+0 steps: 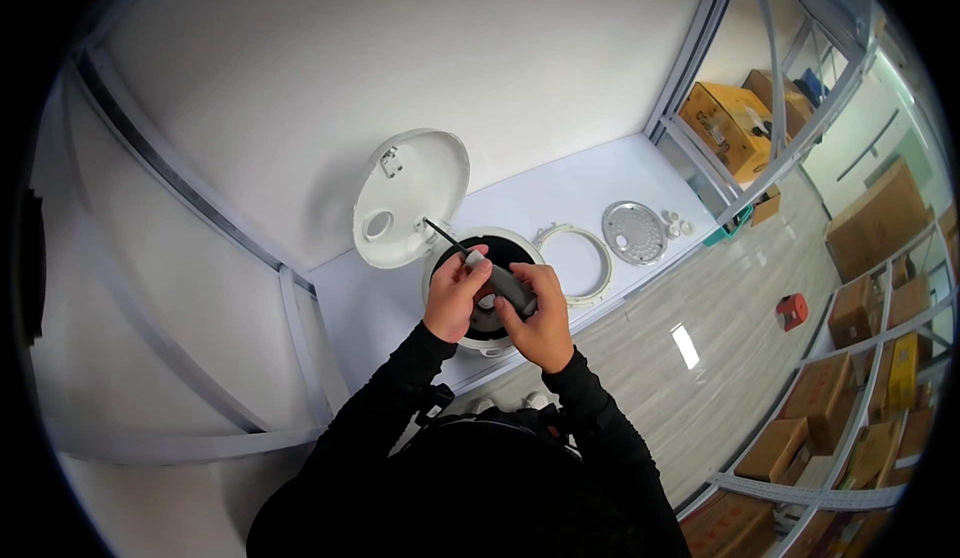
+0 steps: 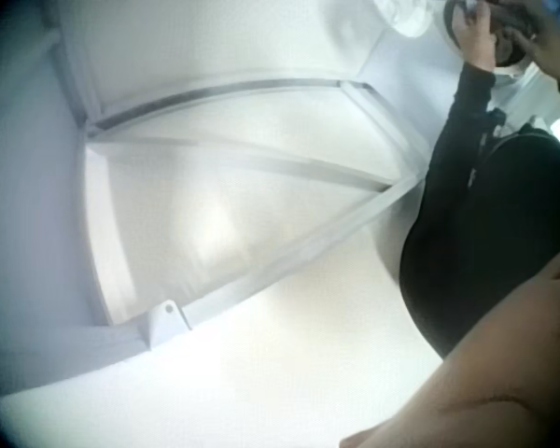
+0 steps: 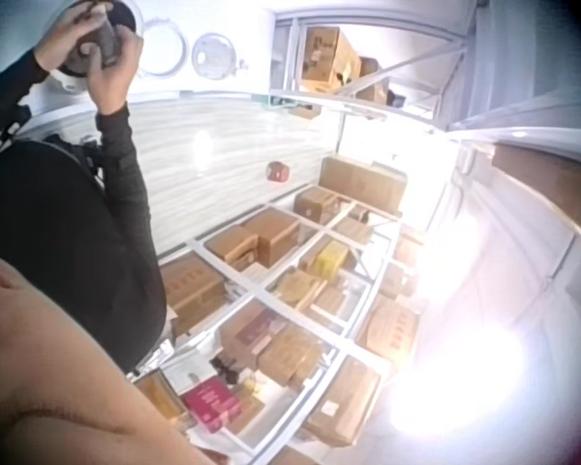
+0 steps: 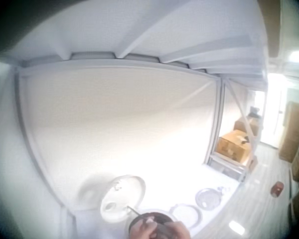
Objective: The person assembles a white cylindrical appliance on a workbench. They place a perforated metal disc into the unit, insert a white plastic ring, and use a screwdriver to tighten screws on the lid. The person repeatedly removes and reattaches the lid while securing fasteners.
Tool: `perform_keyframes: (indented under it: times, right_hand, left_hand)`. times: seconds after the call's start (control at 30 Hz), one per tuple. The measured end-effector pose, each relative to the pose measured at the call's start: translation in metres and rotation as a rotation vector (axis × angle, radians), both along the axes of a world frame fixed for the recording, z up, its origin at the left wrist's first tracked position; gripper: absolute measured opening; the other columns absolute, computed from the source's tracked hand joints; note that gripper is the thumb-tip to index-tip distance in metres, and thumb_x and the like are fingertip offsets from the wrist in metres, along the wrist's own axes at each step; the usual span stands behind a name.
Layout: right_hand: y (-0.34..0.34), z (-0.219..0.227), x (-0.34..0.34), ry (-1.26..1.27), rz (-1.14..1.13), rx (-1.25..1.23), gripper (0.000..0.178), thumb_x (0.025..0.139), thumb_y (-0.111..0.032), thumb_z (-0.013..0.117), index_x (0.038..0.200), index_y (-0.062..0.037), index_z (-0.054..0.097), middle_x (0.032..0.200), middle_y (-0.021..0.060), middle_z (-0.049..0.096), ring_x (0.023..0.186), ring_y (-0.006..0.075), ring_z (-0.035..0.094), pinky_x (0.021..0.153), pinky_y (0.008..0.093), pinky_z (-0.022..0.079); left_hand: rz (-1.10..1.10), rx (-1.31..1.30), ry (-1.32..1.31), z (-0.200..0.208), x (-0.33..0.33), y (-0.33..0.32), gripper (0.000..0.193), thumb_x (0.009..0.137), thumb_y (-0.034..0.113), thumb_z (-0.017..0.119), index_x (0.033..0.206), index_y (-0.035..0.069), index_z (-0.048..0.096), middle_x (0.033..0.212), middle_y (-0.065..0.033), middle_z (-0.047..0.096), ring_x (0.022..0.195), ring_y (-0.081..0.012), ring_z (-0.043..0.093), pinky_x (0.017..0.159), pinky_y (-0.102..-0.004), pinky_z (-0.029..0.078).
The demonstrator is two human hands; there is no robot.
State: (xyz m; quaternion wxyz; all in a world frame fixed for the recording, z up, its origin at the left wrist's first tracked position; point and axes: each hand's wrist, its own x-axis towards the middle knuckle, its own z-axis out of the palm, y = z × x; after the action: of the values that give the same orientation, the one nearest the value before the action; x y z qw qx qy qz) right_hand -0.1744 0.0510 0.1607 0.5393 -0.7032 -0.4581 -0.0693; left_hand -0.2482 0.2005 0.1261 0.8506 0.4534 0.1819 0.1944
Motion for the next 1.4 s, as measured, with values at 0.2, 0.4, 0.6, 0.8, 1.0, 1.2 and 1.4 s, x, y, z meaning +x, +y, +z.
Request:
perform_keyframes:
  times: [0.2,0.4,0.6,0.8,1.0,1.2,1.4]
  right_hand:
    - [-0.003,-0.001,-0.004,0.888,-0.008,-0.082,0.038,0.093,-0.016,0.074,0.125,-0.0004,0.061,0.100,0.0120,0.069,0.084,0.0205,0.064,0.075,0.0333,0.052]
    - [0.003,-0.019,0.000,0.129,0.013,0.085,0.042,0.093,-0.018,0.075,0.126,0.0016,0.059,0.100,0.0114,0.066,0.080,0.0209,0.063,0.075,0.0342,0.052]
    - [0.003,-0.012,-0.006,0.697,0.055,0.067,0.036,0.100,-0.015,0.068,0.130,-0.0002,0.053,0.105,0.0063,0.063,0.070,0.0089,0.058,0.061,0.0225,0.046]
    - [-0.002,-0.022,0.000,0.571,0.046,0.026,0.032,0.101,-0.014,0.066,0.128,-0.0002,0.055,0.103,0.0055,0.064,0.071,0.0075,0.058,0.062,0.0218,0.046]
    - [0.002,-0.023,-0.003,0.312,0.003,0.038,0.039,0.094,-0.009,0.071,0.129,0.0022,0.060,0.114,0.0153,0.070,0.098,0.0261,0.068,0.088,0.0363,0.053]
    - [-0.002,-0.014,-0.004,0.352,0.006,-0.083,0.036,0.096,-0.011,0.069,0.128,0.0019,0.062,0.113,0.0183,0.070,0.099,0.0246,0.068,0.087,0.0352,0.053]
    - [-0.007,-0.008,-0.004,0.346,0.007,-0.027,0.034,0.098,-0.012,0.067,0.128,0.0019,0.062,0.105,0.0131,0.069,0.089,0.0181,0.066,0.081,0.0313,0.053]
  left_hand:
    - [0.053,-0.182,-0.060,0.011,-0.003,-0.008,0.045,0.102,0.012,0.064,0.143,0.001,0.050,0.112,-0.0052,0.067,0.099,-0.0124,0.066,0.086,-0.0281,0.055]
    - [-0.010,-0.081,0.022,0.004,-0.004,-0.001,0.044,0.101,0.015,0.066,0.141,0.004,0.051,0.117,-0.0044,0.066,0.099,-0.0139,0.068,0.087,-0.0289,0.056]
    - [0.022,-0.045,-0.076,-0.001,-0.004,-0.002,0.040,0.100,0.009,0.065,0.138,0.003,0.053,0.107,-0.0034,0.067,0.096,-0.0130,0.067,0.086,-0.0281,0.056]
    - [0.045,-0.189,-0.106,0.012,-0.005,-0.005,0.039,0.100,0.008,0.065,0.137,0.002,0.054,0.108,-0.0043,0.068,0.098,-0.0133,0.068,0.086,-0.0280,0.055]
    - [0.032,-0.083,-0.062,-0.005,0.000,0.005,0.039,0.100,0.010,0.066,0.136,0.002,0.055,0.108,-0.0042,0.067,0.096,-0.0115,0.067,0.084,-0.0283,0.056]
    - [0.045,-0.052,-0.075,-0.010,0.002,0.007,0.038,0.100,0.012,0.066,0.134,0.002,0.054,0.107,-0.0037,0.067,0.093,-0.0125,0.067,0.082,-0.0288,0.056]
    - [0.145,-0.105,-0.059,-0.010,0.006,0.019,0.034,0.103,0.025,0.062,0.129,0.005,0.054,0.108,-0.0055,0.065,0.089,-0.0155,0.066,0.078,-0.0302,0.055]
